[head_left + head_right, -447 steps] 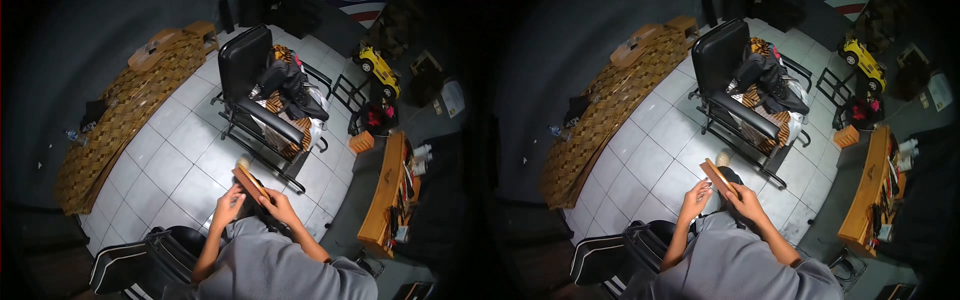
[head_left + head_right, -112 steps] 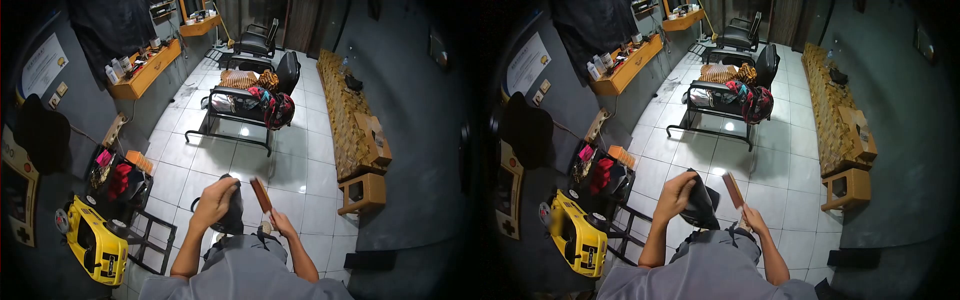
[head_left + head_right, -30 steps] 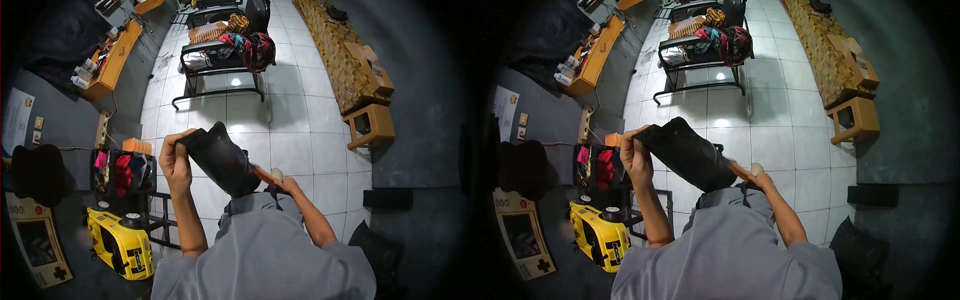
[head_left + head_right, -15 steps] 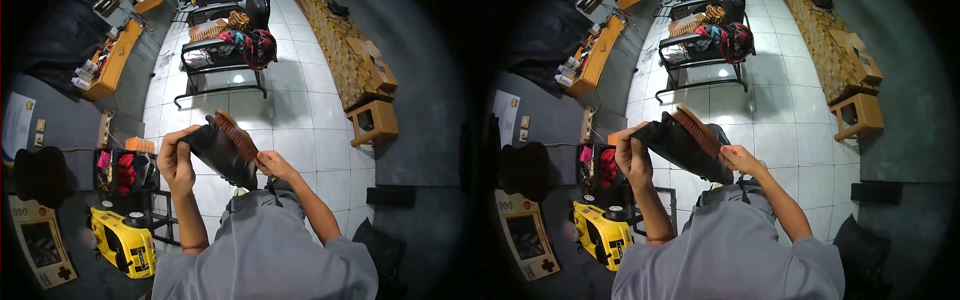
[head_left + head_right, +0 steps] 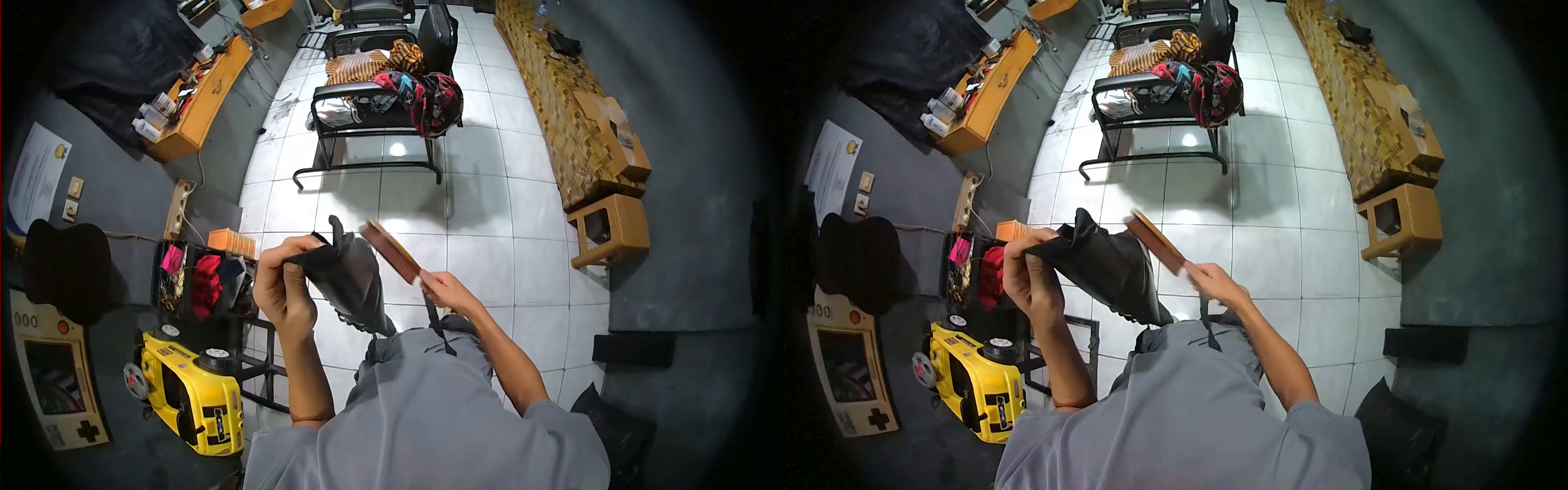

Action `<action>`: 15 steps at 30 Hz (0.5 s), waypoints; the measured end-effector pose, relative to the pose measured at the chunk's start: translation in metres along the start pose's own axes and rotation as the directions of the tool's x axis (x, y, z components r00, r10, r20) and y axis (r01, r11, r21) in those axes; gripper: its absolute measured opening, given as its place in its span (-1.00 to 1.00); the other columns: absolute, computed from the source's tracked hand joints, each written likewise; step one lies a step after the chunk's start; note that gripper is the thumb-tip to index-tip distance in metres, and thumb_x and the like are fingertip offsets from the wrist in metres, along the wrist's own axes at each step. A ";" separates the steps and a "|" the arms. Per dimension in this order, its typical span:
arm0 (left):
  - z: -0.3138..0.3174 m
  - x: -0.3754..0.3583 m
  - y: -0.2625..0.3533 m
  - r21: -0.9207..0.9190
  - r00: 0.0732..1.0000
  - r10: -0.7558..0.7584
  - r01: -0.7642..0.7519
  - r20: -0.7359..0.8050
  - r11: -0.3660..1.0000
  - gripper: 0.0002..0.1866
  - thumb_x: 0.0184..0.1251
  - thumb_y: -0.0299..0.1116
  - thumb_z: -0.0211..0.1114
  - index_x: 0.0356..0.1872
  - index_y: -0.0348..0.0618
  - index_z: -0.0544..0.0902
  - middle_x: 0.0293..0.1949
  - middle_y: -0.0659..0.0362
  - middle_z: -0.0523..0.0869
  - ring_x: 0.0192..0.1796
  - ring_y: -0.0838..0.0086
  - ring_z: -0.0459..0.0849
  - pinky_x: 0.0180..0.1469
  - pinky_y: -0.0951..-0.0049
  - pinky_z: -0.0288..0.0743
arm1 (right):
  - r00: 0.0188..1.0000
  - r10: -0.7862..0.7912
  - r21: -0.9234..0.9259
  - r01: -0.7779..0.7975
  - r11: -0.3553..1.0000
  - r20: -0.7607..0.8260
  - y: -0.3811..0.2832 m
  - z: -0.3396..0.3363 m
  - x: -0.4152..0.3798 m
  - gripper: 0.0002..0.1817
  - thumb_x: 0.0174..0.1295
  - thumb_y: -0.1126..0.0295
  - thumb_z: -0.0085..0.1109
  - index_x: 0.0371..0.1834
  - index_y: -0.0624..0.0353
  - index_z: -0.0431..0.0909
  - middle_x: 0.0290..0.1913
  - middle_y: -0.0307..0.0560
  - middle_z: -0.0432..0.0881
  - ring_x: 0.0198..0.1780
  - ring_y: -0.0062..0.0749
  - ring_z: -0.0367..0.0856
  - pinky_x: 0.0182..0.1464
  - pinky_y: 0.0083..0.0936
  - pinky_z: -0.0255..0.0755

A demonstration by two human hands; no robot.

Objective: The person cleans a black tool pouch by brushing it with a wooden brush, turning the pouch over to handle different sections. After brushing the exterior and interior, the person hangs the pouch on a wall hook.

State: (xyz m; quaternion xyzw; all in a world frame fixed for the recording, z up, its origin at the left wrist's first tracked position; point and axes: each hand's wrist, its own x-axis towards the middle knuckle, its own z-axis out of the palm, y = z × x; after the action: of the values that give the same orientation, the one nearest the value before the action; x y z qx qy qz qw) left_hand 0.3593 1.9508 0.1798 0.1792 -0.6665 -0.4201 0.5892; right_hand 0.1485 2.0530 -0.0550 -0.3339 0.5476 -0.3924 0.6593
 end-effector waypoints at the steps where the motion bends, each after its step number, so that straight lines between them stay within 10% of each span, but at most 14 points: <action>1: 0.002 0.000 0.002 0.033 1.000 -0.006 0.005 0.007 0.999 -0.85 0.44 -0.42 0.04 -0.21 -0.34 0.44 -0.24 -0.03 0.64 -0.22 0.44 0.58 -0.11 0.53 0.45 | 0.985 -0.127 0.252 0.094 0.963 0.118 -0.035 0.013 -0.013 -0.54 0.40 -0.02 -0.13 -0.42 0.17 0.44 -0.64 -0.42 0.23 -0.64 -0.74 0.14 -0.65 -0.73 0.04; 4: 0.003 0.001 0.012 0.113 0.999 -0.021 0.016 0.038 0.993 -0.86 0.43 -0.44 0.06 -0.19 -0.35 0.46 -0.21 -0.02 0.63 -0.15 0.40 0.59 0.01 0.44 0.45 | 0.883 -0.405 0.379 0.301 0.875 0.236 -0.060 0.035 -0.025 -0.55 0.41 0.00 -0.13 -0.42 0.18 0.42 -0.66 -0.46 0.18 -0.66 -0.76 0.08 -0.65 -0.74 -0.04; 7: 0.001 -0.002 0.014 0.080 1.000 0.024 -0.025 0.009 0.996 -0.86 0.43 -0.45 0.06 -0.20 -0.35 0.46 -0.21 -0.02 0.63 -0.15 0.41 0.59 0.00 0.45 0.45 | 0.935 -0.283 0.247 0.229 0.942 0.212 -0.061 0.040 -0.023 -0.56 0.41 0.02 -0.12 -0.43 0.19 0.41 -0.65 -0.46 0.18 -0.65 -0.76 0.08 -0.63 -0.74 -0.03; 10: 0.000 -0.004 0.016 0.061 0.991 0.079 -0.073 -0.108 0.996 -0.84 0.44 -0.42 0.05 -0.19 -0.36 0.45 -0.23 -0.01 0.62 -0.18 0.43 0.58 -0.03 0.46 0.46 | 0.990 -0.138 -0.247 0.131 0.960 -0.012 0.036 0.016 0.015 -0.47 0.37 -0.02 -0.06 -0.60 0.21 0.41 -0.70 -0.34 0.24 -0.64 -0.67 0.19 -0.59 -0.59 0.13; 11: 0.000 -0.004 0.017 0.059 0.984 0.097 -0.089 -0.147 0.994 -0.84 0.44 -0.42 0.05 -0.19 -0.35 0.45 -0.24 0.00 0.62 -0.18 0.43 0.58 -0.03 0.46 0.46 | 0.995 -0.073 -0.400 0.039 0.916 -0.069 0.079 0.001 0.020 -0.40 0.29 -0.13 -0.04 -0.58 0.23 0.52 -0.69 -0.22 0.45 -0.61 -0.46 0.39 -0.52 -0.43 0.27; 13: -0.001 -0.007 0.015 -0.007 0.975 0.101 -0.105 -0.197 0.994 -0.84 0.44 -0.41 0.06 -0.19 -0.35 0.45 -0.23 0.00 0.61 -0.18 0.44 0.57 -0.03 0.48 0.45 | 0.999 0.038 -0.922 -0.023 0.387 -0.008 0.270 -0.065 0.074 -0.35 0.21 -0.22 -0.08 -0.21 0.20 0.66 -0.29 0.19 0.67 -0.23 0.05 0.64 -0.17 -0.18 0.46; 15: -0.005 -0.009 0.016 -0.014 0.973 0.097 -0.103 -0.210 0.995 -0.84 0.44 -0.41 0.06 -0.19 -0.34 0.45 -0.23 0.01 0.61 -0.18 0.44 0.57 -0.02 0.48 0.45 | 0.940 0.252 -0.874 -0.315 0.370 -0.232 0.168 -0.037 0.003 -0.36 0.22 -0.19 -0.09 -0.10 0.23 0.60 -0.13 0.28 0.60 -0.06 0.10 0.59 -0.01 -0.16 0.43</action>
State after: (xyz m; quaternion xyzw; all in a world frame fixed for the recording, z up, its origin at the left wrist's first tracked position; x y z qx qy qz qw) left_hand 0.3701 1.9654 0.1865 0.1811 -0.6038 -0.3771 0.6785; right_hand 0.1376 2.1289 -0.2089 -0.5231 0.7393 0.0712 0.4180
